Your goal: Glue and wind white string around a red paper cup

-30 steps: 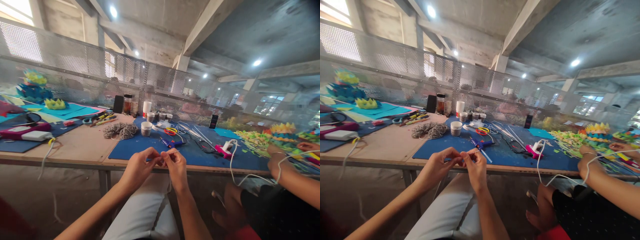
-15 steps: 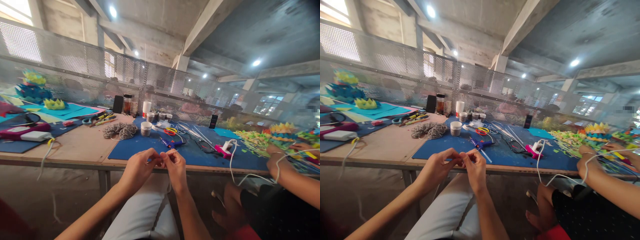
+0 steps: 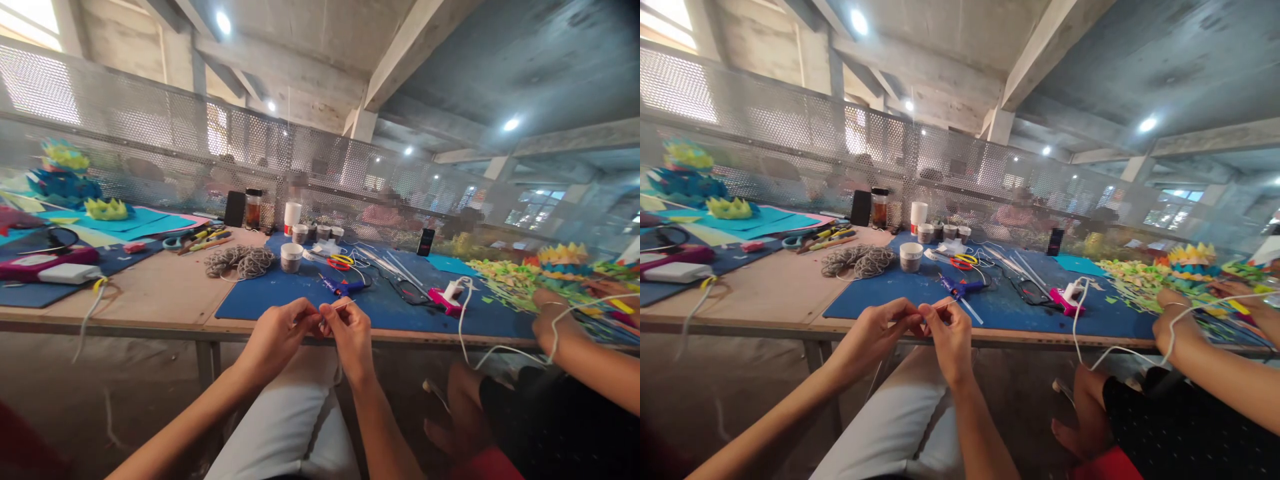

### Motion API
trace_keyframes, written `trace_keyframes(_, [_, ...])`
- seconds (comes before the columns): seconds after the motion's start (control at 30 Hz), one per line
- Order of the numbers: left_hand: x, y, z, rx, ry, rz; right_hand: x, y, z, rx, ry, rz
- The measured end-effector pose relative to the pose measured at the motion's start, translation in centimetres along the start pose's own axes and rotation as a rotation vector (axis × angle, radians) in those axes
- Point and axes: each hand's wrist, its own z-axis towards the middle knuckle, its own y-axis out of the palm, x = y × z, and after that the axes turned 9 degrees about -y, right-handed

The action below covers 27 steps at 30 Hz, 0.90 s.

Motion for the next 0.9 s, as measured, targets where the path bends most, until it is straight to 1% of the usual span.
trace_keyframes(0.07, [-0.12, -0.01, 0.06, -0.049, -0.017, -0.038, 0.07, 0.01, 0.0, -0.001, -0.001, 0.013])
trace_keyframes(0.1, [-0.14, 0.0, 0.07, -0.054, -0.019, -0.032, 0.08, 0.02, 0.02, 0.002, -0.002, 0.014])
trace_keyframes(0.17, [-0.1, 0.05, 0.04, -0.009, -0.012, 0.041, 0.07, 0.05, 0.08, 0.01, -0.002, 0.008])
trace_keyframes(0.27, [0.08, 0.1, -0.07, 0.108, 0.025, 0.181, 0.01, 0.1, 0.16, 0.01, -0.004, 0.002])
trace_keyframes(0.33, [0.12, 0.09, -0.08, 0.113, 0.049, 0.203, 0.01, 0.12, 0.16, 0.005, 0.0, 0.007])
trace_keyframes(0.43, [0.05, 0.07, 0.02, 0.05, 0.052, 0.186, 0.1, 0.1, 0.09, 0.006, 0.015, 0.02])
trace_keyframes(0.47, [0.01, 0.08, 0.06, 0.048, 0.049, 0.203, 0.13, 0.09, 0.06, 0.008, 0.017, 0.021])
trace_keyframes(0.63, [-0.01, 0.19, 0.04, 0.156, 0.08, 0.365, 0.23, 0.06, 0.06, 0.017, 0.005, 0.005])
trace_keyframes(0.73, [0.07, 0.13, -0.06, 0.12, 0.103, 0.336, 0.22, 0.08, 0.09, 0.014, 0.017, 0.008])
trace_keyframes(0.83, [0.03, 0.06, -0.04, 0.062, 0.086, 0.287, 0.15, 0.12, 0.09, 0.015, 0.021, 0.007])
trace_keyframes(0.9, [-0.03, 0.09, -0.01, 0.095, 0.068, 0.321, 0.1, 0.15, 0.1, 0.019, 0.013, 0.005])
